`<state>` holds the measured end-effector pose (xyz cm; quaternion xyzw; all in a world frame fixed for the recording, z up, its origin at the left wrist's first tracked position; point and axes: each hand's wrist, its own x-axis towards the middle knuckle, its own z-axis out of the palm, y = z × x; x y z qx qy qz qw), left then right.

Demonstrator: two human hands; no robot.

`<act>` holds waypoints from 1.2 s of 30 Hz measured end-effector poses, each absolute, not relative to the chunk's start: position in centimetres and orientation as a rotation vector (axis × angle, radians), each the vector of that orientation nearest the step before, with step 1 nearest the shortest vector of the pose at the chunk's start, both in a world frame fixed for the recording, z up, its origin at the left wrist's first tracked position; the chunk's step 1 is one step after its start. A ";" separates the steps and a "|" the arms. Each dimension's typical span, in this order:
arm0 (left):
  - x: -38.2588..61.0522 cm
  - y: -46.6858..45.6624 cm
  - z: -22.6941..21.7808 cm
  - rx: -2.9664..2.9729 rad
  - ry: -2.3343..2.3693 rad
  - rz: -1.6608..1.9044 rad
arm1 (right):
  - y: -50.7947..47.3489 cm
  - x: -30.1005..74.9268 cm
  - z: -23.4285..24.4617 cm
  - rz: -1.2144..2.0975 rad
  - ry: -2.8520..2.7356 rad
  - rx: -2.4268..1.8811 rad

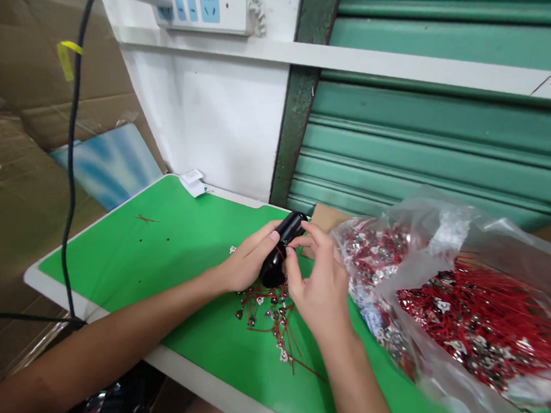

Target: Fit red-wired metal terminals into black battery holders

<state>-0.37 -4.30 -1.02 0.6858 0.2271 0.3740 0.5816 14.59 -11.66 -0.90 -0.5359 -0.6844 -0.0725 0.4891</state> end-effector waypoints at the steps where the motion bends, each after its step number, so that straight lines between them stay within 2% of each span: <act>1: -0.4 -4.3 -1.0 1.618 0.520 0.880 | -11.6 14.7 -1.0 -0.201 -1.683 -1.303; 8: -0.2 -4.1 -1.2 1.707 0.473 0.898 | -11.4 14.5 -1.5 -0.379 -1.686 -1.283; 29: 0.2 -4.0 -1.8 1.687 0.629 0.789 | -11.1 14.6 -1.8 -0.261 -1.659 -1.348; 36: 0.4 -4.0 -2.1 1.665 0.644 0.800 | -11.0 14.4 -2.4 -0.380 -1.669 -1.392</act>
